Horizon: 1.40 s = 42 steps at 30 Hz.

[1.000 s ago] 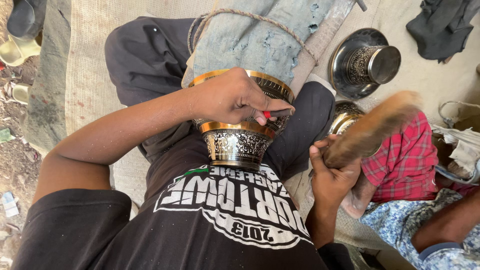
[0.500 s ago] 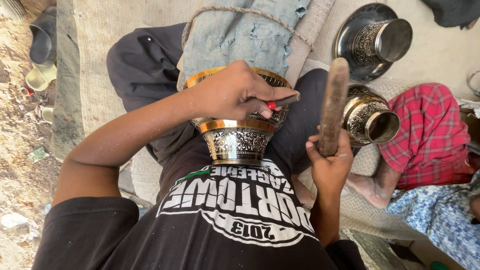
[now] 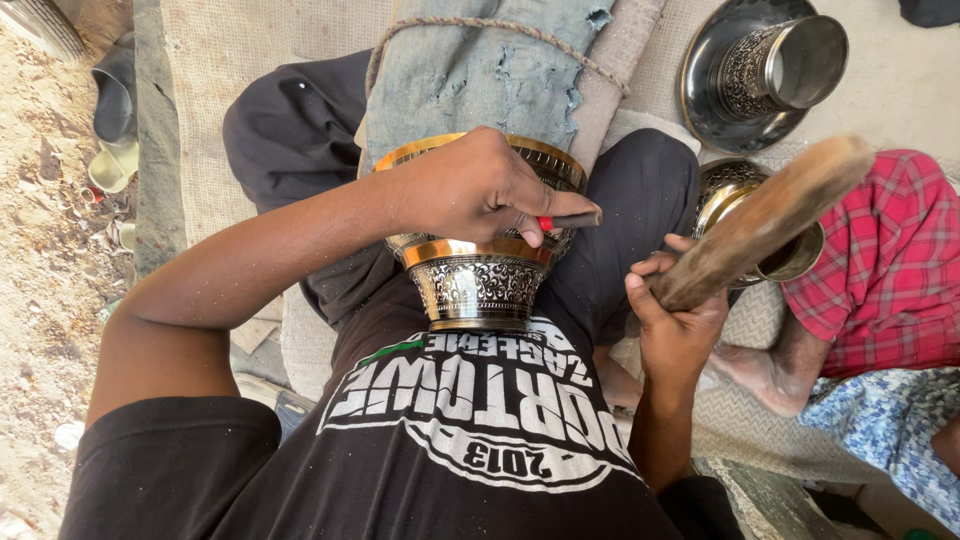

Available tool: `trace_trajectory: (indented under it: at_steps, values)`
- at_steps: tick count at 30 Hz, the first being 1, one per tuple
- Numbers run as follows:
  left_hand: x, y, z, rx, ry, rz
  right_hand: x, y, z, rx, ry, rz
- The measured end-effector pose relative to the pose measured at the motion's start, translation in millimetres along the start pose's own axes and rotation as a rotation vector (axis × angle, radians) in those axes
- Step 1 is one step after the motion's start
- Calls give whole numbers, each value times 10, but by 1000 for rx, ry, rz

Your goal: The person sits cross-legged and uses a small chisel and a wooden mallet to engrave decorative patterns onto a brass vessel. They repeatedly tap the chisel along the vessel's surface, rotating the vessel to access different areas.

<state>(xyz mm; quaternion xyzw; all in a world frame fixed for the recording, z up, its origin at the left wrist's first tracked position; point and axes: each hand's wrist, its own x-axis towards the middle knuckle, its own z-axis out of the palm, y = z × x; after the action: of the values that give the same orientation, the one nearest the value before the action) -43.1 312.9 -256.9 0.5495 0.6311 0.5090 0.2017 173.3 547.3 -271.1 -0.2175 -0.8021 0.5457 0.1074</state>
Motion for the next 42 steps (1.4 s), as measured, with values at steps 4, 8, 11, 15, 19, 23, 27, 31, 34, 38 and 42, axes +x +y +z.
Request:
trace_trajectory:
  at_steps: [4,8,11,15,19,23,27,31,34,38,42]
  values:
    - [-7,-51,-38,3,-22,-10,3,-22,6,60,13,-52]
    - [5,-64,-95,80,-117,-134,14,-86,56,-484,6,-157]
    - [21,-48,-142,26,-40,-53,37,-107,112,334,59,19]
    - [56,-37,-193,62,-43,-58,55,-89,156,-227,18,-53]
    - [64,-46,-238,-11,-12,-36,87,-57,188,-187,3,-48]
    - [74,-86,-291,25,-19,-38,139,-73,210,223,71,65]
    - [90,-102,-336,67,-44,-105,173,-125,238,-163,15,41]
    - [126,-100,-378,58,-47,-111,226,-163,271,-103,38,69]
    - [147,-109,-417,70,-96,-198,302,-185,274,-156,-5,-25]
    - [155,-144,-470,-11,-36,-99,372,-223,294,-64,-7,53]
    - [170,-180,-520,-41,-54,-144,400,-243,331,-46,51,32]
